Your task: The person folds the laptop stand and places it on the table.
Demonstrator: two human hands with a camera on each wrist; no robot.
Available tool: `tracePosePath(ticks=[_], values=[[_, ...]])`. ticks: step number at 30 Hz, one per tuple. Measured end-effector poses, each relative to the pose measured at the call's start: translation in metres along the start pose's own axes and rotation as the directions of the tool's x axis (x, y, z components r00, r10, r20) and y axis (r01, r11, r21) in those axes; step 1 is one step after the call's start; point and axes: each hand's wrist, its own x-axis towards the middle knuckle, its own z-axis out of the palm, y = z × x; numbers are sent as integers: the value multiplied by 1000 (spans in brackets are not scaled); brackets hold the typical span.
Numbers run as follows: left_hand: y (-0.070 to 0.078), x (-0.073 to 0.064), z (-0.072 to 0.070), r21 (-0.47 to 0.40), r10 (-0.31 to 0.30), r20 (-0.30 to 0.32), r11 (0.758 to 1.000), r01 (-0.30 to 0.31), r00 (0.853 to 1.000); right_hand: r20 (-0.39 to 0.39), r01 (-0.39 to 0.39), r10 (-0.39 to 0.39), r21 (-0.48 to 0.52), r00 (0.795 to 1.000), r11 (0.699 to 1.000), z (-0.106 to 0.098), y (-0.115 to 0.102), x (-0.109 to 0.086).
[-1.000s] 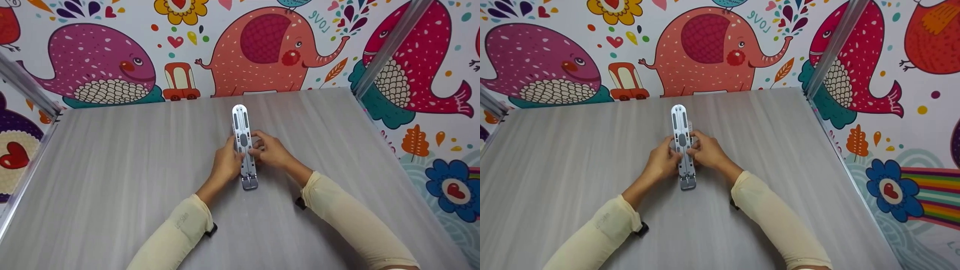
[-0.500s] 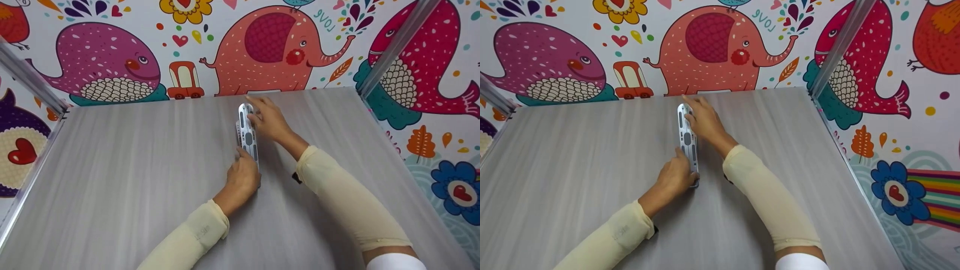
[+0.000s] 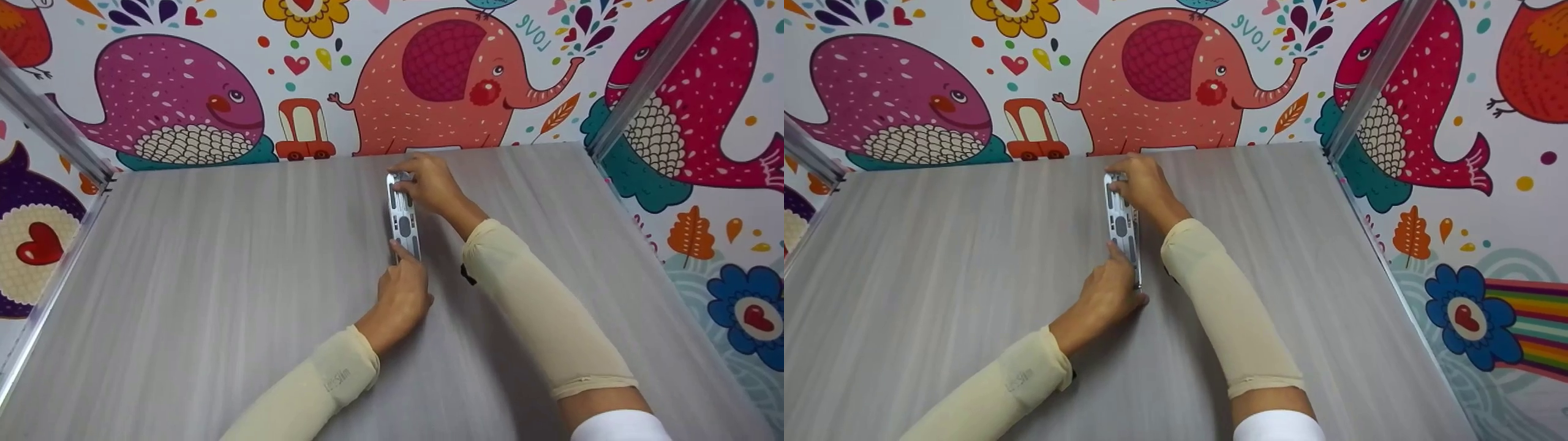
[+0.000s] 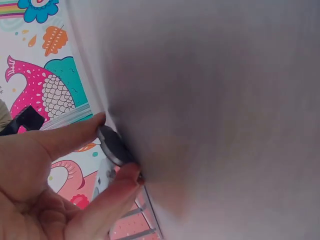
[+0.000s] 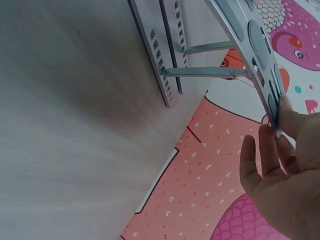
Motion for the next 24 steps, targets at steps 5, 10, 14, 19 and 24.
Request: tracePosePath(ticks=[5,10,14,19,24], values=[[-2,2,-1,29,0,-3,1000,1,1000,-4,7,-7,-10,1000,1000,-2,-1,1],[-7,0,-1,60,8,-1,998,-8,1000,-11,2,-3,-28,1000,1000,-2,1,0],[-15,-2,-5,103,45,-5,994,-44,999,-22,3,-4,-27,1000,1000,-3,5,-3],[-33,-2,-15,171,130,8,977,-130,991,-47,33,-36,-64,998,997,-7,10,-8],[-61,5,-35,184,221,74,955,-231,973,-80,33,-41,-106,996,994,-14,11,-18]])
